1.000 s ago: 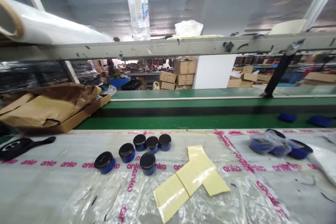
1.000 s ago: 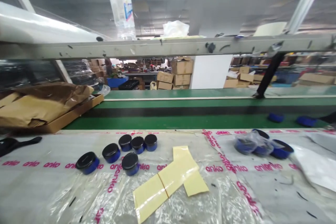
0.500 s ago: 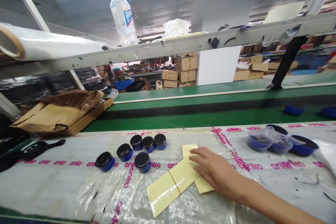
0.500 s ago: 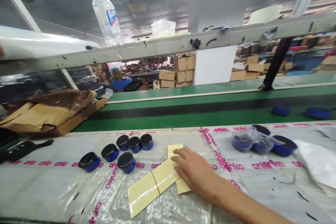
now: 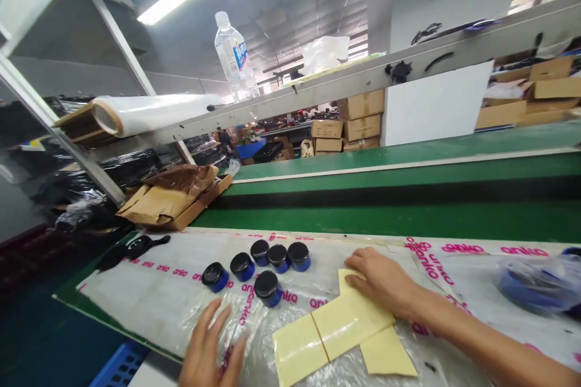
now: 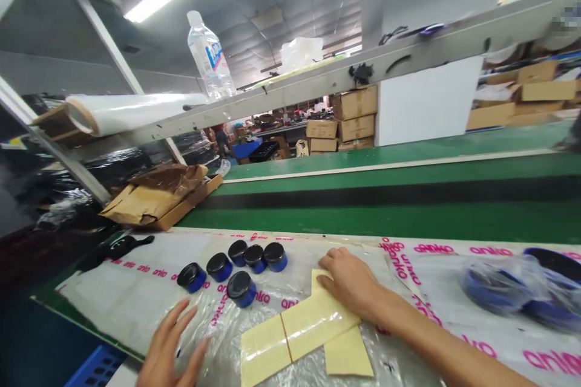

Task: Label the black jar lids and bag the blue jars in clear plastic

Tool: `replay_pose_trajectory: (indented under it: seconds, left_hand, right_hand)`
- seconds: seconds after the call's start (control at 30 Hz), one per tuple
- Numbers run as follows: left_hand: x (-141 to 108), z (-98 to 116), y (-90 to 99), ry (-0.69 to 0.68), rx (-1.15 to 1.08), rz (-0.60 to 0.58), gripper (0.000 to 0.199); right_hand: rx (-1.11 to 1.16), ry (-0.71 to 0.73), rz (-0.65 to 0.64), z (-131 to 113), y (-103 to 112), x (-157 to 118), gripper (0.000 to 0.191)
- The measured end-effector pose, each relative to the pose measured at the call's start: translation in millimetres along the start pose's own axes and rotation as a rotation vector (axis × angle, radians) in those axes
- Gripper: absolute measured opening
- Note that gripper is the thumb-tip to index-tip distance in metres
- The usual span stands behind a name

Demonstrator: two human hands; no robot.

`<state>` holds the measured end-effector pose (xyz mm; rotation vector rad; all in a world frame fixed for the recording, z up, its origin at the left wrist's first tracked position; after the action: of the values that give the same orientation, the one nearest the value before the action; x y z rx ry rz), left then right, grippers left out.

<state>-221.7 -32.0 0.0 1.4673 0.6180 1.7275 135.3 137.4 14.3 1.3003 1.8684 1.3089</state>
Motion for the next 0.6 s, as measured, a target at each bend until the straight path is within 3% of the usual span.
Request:
replay_pose_trajectory:
  seconds: [0.1, 0.2, 0.27, 0.37, 0.43, 0.6]
  left_hand:
    - [47.0, 53.5, -37.1, 0.016, -0.074, -0.075, 0.052]
    - [70.1, 72.5, -67.3, 0.118, -0.076, -0.033, 0.061]
    - [71.8, 71.5, -79.1, 0.185, -0.063, -0.016, 0.062]
    - [68.0, 64.4, -83.5, 0.242, -0.066, -0.03, 0.056]
    - [65.5, 59.7, -80.7, 0.26, -0.079, -0.058, 0.055]
    - [59.1, 46.1, -69.8, 0.311, -0.062, -0.076, 0.053]
  right_hand:
    - [0.109, 0.047, 0.056, -18.0, 5.2, 20.8, 0.047]
    - [0.208, 0.11, 0.041, -44.8, -4.4, 47.9, 0.073]
    - [0.218, 0.119, 0.021, -59.7, -14.8, 64.0, 0.083]
    - [0.217, 0.124, -0.007, -68.4, -21.7, 78.6, 0.069]
    - [0.215, 0.167, -0.052, -65.2, -16.5, 81.9, 0.063]
    - [0.169, 0.344, -0.284, -53.1, 10.2, 81.5, 0.084]
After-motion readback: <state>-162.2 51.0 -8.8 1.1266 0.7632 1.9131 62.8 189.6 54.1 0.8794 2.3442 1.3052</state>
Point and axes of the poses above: each hand's wrist, its own x-axis towards the middle knuckle, its own y-axis out of the back of the hand, z = x × y, the point moved 3 cm from there along x, towards the middle knuckle, and after that the axes turned 5 degrees about -y, right-handed, at the moved point
